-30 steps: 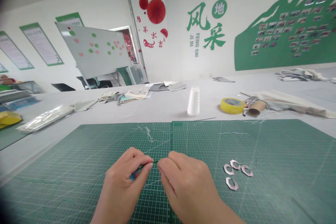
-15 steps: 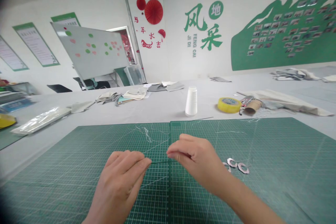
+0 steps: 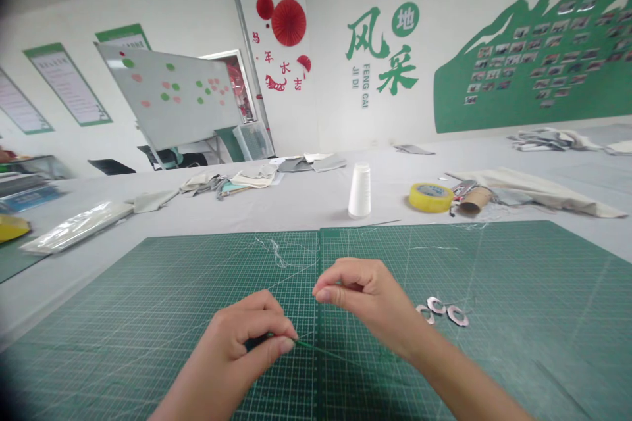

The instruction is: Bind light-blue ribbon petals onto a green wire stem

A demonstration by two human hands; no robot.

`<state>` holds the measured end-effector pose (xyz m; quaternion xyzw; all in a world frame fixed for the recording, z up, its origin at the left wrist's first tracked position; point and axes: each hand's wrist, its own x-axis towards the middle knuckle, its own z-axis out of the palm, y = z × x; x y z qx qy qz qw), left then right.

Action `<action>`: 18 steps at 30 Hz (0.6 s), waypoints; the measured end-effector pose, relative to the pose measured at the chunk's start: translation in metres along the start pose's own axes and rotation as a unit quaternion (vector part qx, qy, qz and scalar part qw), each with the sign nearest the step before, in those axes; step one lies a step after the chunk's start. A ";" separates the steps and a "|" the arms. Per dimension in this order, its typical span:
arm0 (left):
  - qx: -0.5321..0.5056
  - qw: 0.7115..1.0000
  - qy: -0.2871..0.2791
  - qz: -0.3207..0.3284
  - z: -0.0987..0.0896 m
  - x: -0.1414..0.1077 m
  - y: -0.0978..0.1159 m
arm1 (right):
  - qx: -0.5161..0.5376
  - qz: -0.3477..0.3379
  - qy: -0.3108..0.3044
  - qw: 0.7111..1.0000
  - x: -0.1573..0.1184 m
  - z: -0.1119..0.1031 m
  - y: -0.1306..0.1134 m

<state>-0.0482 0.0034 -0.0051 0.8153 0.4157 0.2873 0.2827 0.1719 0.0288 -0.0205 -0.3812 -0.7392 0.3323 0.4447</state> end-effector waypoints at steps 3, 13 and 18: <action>-0.032 0.999 0.009 -0.016 0.002 0.001 0.000 | 0.007 0.006 0.006 1.000 -0.001 0.003 -0.001; 0.054 0.998 -0.001 0.017 0.002 -0.002 -0.001 | -0.008 0.032 -0.007 0.999 0.000 0.006 0.005; 0.051 0.997 -0.019 0.048 0.002 -0.004 0.000 | 0.006 0.069 -0.023 0.997 0.001 0.009 0.008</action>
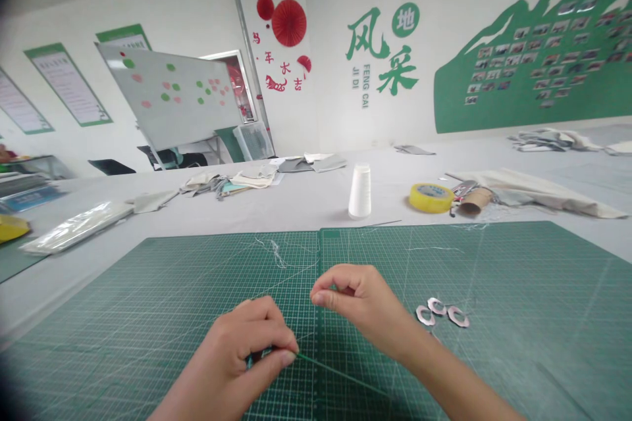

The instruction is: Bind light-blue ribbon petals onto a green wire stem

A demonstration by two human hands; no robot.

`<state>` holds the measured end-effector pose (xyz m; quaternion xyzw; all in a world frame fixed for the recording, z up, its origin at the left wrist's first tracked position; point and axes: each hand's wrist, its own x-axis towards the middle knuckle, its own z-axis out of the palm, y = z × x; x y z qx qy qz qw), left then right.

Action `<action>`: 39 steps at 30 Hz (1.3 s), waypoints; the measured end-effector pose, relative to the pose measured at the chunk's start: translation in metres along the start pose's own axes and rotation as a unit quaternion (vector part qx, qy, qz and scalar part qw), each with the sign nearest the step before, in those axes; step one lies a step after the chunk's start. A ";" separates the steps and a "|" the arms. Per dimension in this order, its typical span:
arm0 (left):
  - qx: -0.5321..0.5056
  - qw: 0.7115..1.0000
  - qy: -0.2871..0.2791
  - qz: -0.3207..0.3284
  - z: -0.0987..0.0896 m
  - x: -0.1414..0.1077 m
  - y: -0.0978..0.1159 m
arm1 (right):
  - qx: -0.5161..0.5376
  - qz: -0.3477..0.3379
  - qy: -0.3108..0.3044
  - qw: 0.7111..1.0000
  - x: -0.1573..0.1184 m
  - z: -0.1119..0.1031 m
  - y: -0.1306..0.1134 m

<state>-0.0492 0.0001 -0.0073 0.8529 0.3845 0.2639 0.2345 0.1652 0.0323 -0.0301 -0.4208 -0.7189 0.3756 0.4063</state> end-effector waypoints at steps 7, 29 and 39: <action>-0.048 0.998 0.037 0.031 -0.001 -0.002 0.000 | 0.035 0.064 -0.073 0.995 -0.001 0.008 0.004; 0.029 0.967 0.251 -0.033 -0.042 -0.009 -0.021 | 0.088 0.207 -0.131 0.966 0.001 -0.041 0.047; 0.017 0.960 0.266 -0.083 -0.043 -0.011 -0.030 | -0.133 0.182 0.088 0.970 0.009 -0.047 0.077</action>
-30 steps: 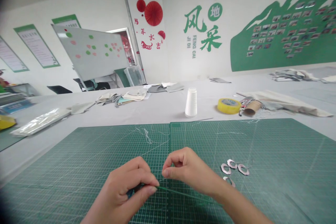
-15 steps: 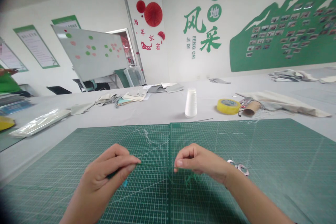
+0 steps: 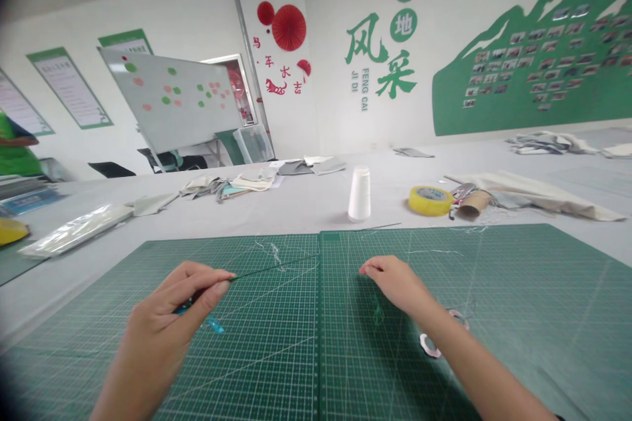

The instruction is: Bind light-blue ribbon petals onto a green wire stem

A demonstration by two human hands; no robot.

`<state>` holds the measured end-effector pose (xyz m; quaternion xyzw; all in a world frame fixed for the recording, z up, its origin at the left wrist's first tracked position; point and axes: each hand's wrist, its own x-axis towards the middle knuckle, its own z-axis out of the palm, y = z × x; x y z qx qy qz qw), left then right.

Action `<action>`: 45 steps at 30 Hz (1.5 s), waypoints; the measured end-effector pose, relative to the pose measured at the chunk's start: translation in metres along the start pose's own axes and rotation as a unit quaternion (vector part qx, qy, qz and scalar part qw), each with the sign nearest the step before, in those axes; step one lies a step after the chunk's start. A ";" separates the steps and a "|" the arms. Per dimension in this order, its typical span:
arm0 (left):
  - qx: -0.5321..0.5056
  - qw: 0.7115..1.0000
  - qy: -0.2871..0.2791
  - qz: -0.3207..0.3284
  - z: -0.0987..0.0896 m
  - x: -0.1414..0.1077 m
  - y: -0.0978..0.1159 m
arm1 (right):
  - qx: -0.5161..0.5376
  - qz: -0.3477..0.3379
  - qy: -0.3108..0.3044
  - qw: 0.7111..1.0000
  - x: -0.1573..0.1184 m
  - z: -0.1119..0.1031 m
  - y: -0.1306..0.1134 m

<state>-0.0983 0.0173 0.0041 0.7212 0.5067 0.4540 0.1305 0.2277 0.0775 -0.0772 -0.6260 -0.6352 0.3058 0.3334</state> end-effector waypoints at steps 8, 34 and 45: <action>-0.024 0.999 -0.040 -0.016 0.009 0.000 0.006 | 0.025 -0.144 -0.006 0.989 -0.032 0.001 -0.061; -0.132 0.976 -0.067 -0.158 0.017 0.000 0.004 | -0.199 -0.213 0.017 0.957 -0.027 -0.037 -0.055; -0.210 0.956 -0.130 -0.161 0.046 -0.013 0.022 | 0.365 -0.060 -0.169 0.914 -0.068 0.073 -0.098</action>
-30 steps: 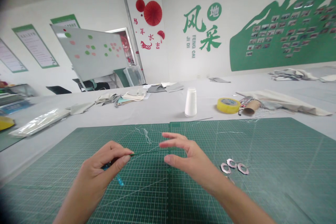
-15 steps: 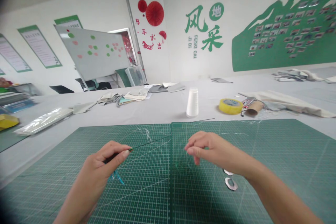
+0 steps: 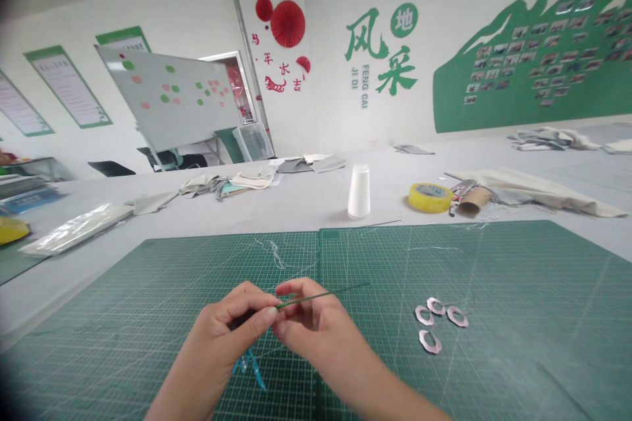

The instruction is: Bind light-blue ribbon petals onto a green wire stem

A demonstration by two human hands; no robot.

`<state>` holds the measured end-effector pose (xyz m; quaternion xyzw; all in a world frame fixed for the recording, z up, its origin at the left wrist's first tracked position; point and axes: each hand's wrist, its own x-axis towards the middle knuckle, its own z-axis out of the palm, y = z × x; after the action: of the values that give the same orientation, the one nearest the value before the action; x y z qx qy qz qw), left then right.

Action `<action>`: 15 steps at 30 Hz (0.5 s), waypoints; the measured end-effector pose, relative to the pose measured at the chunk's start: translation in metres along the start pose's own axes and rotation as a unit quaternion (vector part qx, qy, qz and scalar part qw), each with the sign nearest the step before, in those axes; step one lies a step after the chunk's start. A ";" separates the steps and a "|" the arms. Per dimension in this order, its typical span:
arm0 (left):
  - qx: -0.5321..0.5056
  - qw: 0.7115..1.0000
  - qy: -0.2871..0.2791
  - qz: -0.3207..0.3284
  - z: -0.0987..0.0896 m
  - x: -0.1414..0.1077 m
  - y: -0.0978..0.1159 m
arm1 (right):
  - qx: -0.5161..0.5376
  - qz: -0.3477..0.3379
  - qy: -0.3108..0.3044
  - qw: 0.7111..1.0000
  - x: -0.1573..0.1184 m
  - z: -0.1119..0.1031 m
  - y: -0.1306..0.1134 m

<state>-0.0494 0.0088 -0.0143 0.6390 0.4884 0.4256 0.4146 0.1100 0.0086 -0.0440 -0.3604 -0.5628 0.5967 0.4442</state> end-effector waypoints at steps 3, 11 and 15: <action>0.011 1.000 0.004 -0.011 0.001 0.001 -0.002 | -0.036 0.010 0.045 0.998 -0.003 0.007 0.008; 0.016 1.000 0.010 -0.017 0.000 0.001 -0.002 | -0.422 -0.219 0.075 0.877 -0.014 -0.003 0.000; 0.053 0.998 0.024 -0.016 0.005 0.000 -0.001 | -0.612 -0.344 0.095 0.706 -0.017 -0.006 -0.003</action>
<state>-0.0450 0.0088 -0.0166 0.6418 0.5301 0.4079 0.3750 0.1217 -0.0055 -0.0431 -0.3894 -0.8442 -0.1096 0.3516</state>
